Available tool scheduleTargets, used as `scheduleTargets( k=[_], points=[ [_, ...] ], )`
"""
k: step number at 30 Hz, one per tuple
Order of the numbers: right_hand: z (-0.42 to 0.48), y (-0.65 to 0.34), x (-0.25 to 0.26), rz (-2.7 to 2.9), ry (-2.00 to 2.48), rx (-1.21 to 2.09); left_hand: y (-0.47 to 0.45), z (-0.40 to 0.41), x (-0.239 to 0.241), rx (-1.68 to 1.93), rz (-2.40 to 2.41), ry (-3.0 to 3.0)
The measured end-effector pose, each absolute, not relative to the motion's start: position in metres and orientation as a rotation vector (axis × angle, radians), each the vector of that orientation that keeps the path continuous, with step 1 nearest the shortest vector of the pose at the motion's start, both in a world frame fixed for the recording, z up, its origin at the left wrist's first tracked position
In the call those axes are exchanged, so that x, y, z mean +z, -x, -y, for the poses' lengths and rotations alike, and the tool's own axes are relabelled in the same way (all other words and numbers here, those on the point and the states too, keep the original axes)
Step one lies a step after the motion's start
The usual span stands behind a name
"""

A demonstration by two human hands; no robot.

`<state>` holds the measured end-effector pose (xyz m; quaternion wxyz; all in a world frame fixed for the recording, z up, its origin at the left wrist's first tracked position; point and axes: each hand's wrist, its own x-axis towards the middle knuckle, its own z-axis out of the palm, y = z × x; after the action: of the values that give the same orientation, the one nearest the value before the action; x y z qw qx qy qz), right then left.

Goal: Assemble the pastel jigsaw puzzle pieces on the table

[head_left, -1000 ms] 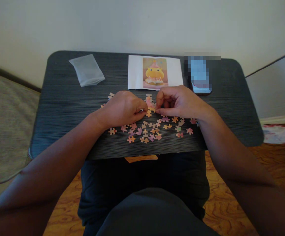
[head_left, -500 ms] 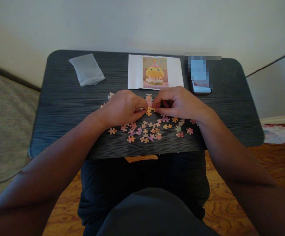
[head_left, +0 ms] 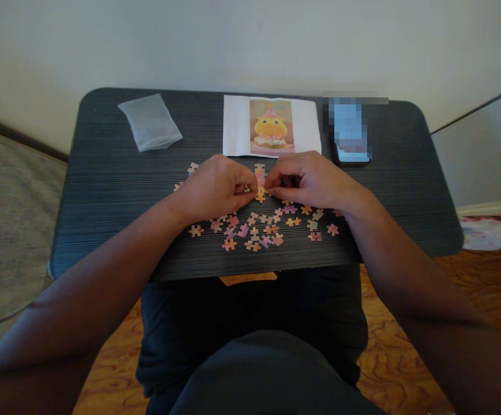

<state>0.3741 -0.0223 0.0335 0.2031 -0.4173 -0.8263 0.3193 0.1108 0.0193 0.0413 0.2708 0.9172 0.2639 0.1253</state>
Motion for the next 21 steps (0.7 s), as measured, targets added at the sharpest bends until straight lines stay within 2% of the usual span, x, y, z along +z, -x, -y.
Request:
scheduleTargets(
  k=[21],
  points=[
    [0.024,-0.361,0.031,2.227,1.286,0.894,-0.115,-0.017,0.045,0.351,-0.834,-2.253]
  ],
)
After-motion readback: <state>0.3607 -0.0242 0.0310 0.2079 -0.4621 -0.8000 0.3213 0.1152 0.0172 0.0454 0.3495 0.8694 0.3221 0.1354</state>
